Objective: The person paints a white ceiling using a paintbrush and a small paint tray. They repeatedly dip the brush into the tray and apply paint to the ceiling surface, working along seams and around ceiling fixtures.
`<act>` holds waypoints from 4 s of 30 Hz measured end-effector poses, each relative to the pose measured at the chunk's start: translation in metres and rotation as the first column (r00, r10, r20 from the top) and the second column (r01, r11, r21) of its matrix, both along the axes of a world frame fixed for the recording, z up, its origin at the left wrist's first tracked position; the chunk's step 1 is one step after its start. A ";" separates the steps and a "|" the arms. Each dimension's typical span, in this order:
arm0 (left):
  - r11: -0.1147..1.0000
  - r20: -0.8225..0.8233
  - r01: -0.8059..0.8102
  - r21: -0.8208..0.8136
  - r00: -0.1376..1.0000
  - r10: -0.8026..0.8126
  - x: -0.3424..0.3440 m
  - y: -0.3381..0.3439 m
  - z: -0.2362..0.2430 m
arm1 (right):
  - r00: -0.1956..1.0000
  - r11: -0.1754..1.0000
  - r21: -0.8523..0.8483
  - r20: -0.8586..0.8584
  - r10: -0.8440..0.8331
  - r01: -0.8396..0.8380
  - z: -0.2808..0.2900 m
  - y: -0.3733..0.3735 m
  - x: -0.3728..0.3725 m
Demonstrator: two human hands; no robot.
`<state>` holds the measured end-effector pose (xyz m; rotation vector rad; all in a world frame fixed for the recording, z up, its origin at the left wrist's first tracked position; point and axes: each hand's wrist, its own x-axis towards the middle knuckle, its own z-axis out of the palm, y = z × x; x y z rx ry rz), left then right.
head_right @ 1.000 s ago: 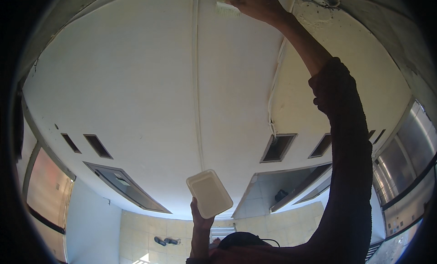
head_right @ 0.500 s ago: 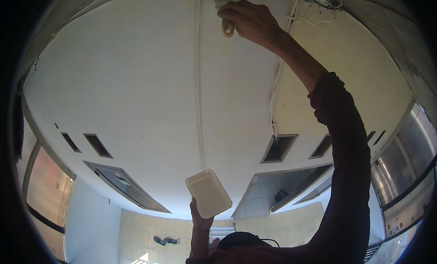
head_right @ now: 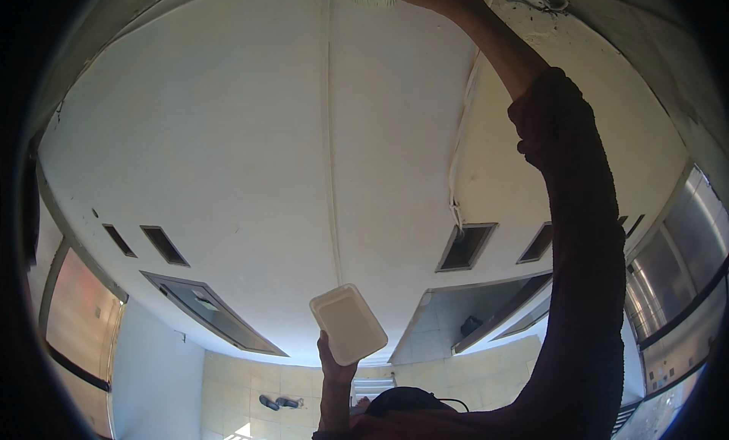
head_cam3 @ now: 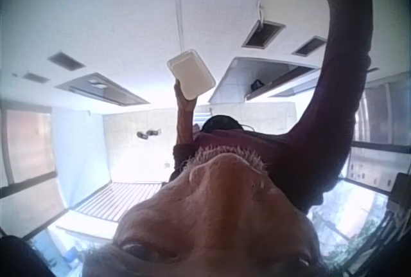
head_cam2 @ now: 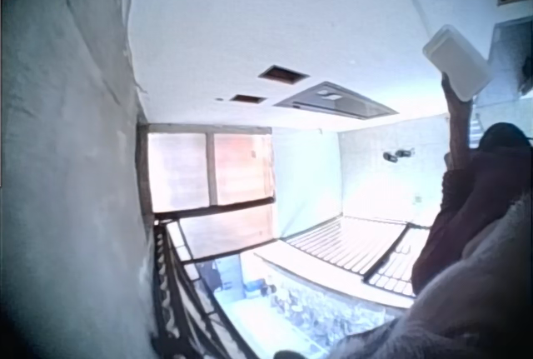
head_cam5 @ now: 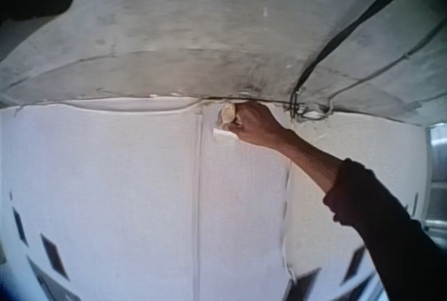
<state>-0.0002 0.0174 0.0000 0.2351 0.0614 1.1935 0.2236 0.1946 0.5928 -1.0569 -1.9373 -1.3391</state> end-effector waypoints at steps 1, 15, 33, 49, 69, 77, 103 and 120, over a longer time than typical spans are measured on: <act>1.000 -0.001 0.001 -0.001 1.000 -0.001 0.001 0.000 0.001 | 1.000 0.999 0.040 0.013 -0.004 0.004 0.006 0.000 0.002; 1.000 -0.014 -0.005 -0.011 1.000 0.005 0.002 0.001 -0.002 | 0.948 0.923 0.343 0.313 0.062 -0.174 -0.024 0.026 -0.005; 0.999 -0.011 -0.028 -0.042 1.000 0.027 -0.003 0.001 0.001 | 0.961 0.970 0.227 0.274 0.022 -0.087 -0.084 0.020 -0.013; 0.999 -0.058 -0.028 -0.043 0.998 0.026 -0.004 -0.002 0.002 | 0.983 0.939 -0.336 -0.183 0.012 -0.074 -0.099 -0.021 0.012; 0.998 -0.004 0.047 0.042 0.999 -0.047 0.003 0.004 0.000 | 0.967 0.997 0.002 0.245 0.069 -0.072 -0.144 -0.010 0.038; 1.000 -0.079 0.007 -0.007 0.997 -0.007 0.004 0.001 0.009 | 0.455 0.837 0.134 -0.788 0.414 -0.530 -0.082 -0.008 0.065; 0.999 -0.054 0.012 -0.031 0.998 -0.014 0.006 0.003 0.012 | 0.977 0.970 -0.242 -0.208 -0.036 -0.015 -0.083 -0.044 0.066; 0.997 -0.036 -0.042 -0.060 0.999 0.040 -0.003 -0.002 -0.001 | 0.987 0.982 0.176 0.154 0.036 -0.063 -0.091 -0.004 0.053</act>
